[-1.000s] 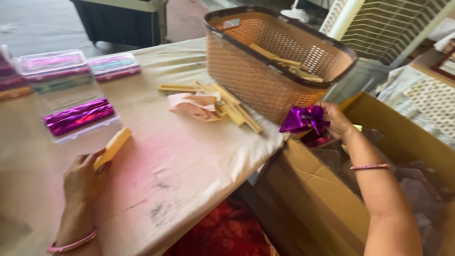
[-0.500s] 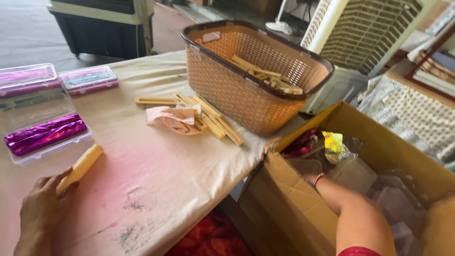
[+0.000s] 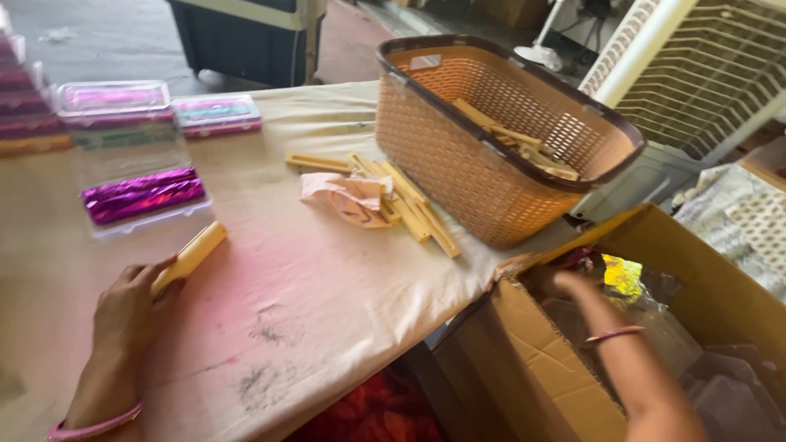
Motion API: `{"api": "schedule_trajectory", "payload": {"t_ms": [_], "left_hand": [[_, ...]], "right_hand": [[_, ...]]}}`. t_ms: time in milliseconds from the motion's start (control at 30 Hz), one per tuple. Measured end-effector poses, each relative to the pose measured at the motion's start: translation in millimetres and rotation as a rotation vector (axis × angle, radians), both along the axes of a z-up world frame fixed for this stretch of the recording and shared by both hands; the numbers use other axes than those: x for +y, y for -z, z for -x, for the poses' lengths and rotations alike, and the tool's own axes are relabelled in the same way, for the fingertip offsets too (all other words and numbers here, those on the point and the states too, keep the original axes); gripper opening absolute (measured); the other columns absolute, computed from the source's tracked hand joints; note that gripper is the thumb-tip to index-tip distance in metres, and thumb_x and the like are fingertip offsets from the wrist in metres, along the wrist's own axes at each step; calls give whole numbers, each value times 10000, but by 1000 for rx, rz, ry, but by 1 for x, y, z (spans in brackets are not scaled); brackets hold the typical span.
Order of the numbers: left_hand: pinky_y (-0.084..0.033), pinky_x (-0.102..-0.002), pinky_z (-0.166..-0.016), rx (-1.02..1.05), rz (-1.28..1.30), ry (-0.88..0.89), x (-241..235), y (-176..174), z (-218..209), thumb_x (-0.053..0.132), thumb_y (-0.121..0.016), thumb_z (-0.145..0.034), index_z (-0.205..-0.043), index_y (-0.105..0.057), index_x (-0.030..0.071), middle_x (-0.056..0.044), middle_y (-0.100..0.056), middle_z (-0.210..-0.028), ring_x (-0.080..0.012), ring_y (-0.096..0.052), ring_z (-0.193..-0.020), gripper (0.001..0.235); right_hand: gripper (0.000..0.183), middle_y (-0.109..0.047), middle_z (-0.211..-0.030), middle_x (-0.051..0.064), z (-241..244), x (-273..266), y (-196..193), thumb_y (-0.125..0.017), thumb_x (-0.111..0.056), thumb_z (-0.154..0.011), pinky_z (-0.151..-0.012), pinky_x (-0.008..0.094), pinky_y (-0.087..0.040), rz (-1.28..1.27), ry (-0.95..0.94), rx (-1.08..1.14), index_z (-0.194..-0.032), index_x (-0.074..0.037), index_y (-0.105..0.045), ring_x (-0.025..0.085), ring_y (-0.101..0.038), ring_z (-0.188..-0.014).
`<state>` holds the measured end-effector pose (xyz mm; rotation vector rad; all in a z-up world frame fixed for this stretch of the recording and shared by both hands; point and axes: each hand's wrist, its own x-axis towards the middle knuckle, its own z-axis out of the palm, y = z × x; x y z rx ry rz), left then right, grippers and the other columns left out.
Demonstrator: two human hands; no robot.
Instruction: The person wraps white cylindrical candles in metallic pink foil, folding the foil around each one by hand. They place the wrapped candles into small plastic storage boxes, close the lids, and stack the filled boxes with others on the table.
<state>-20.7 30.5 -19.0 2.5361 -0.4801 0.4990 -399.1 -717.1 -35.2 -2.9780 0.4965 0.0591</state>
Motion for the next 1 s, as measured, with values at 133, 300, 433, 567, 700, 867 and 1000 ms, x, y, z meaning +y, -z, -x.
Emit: {"api": "schedule_trajectory", "payload": {"t_ms": [133,300,433,567,700,867,1000], "left_hand": [[-563,-461,-908,-59,55,7,-5,5,-1,434,-714,-915,-1335,-712,247,-93,-708,-1247,-347,-698,-1037,459],[-515,-490,-847,-323,105,6,-5,-18,6,428,-766,-869,-1348,-672,120,-116,-694,-1164,-320,-669,-1023,577],[-485,-478,-924,-447,254,-177,20,-44,8,426,-779,-921,-1294,-681,114,-111,-684,-1195,-316,-653,-1085,496],[-457,-474,-897,-491,162,-307,85,-91,26,368,-772,-858,-1203,-719,154,-88,-706,-1149,-290,-654,-1084,409],[-465,-486,-925,-457,72,-397,183,-116,35,209,-748,-905,-1082,-762,157,-65,-715,-1084,-288,-657,-1070,185],[-519,-463,-873,-315,88,-381,278,-87,25,140,-715,-927,-1087,-768,158,-94,-706,-1066,-327,-670,-1021,170],[-555,-432,-890,-183,-51,-248,294,-81,12,137,-749,-770,-1008,-787,181,-77,-735,-1031,-306,-703,-1009,245]], "right_hand": [[350,-803,-1021,113,-58,6,-110,-741,-268,-840,-848,400,-604,96,74,259,-1133,-76,-754,239,-771,-901],[358,-808,-1022,90,-97,222,-223,-747,-355,-889,-863,394,-622,89,-31,1,-1172,-137,-730,268,-800,-949],[476,-766,-1105,109,-142,328,-221,-743,-373,-796,-858,402,-590,82,-566,-136,-1201,-128,-692,290,-736,-1006],[623,-691,-1263,56,-180,429,-216,-720,-471,-838,-983,404,-501,285,-808,93,-1383,-192,-604,254,-655,-1134],[625,-650,-1286,74,-213,503,-196,-700,-438,-873,-1030,422,-455,275,-999,5,-1418,-162,-570,267,-601,-1210],[666,-598,-1357,89,-232,592,-184,-708,-438,-890,-1035,462,-420,213,-1140,156,-1470,-173,-512,295,-564,-1226],[561,-629,-1253,125,-258,646,-177,-718,-382,-905,-996,475,-447,123,-1381,167,-1379,-129,-556,337,-590,-1180]]}}
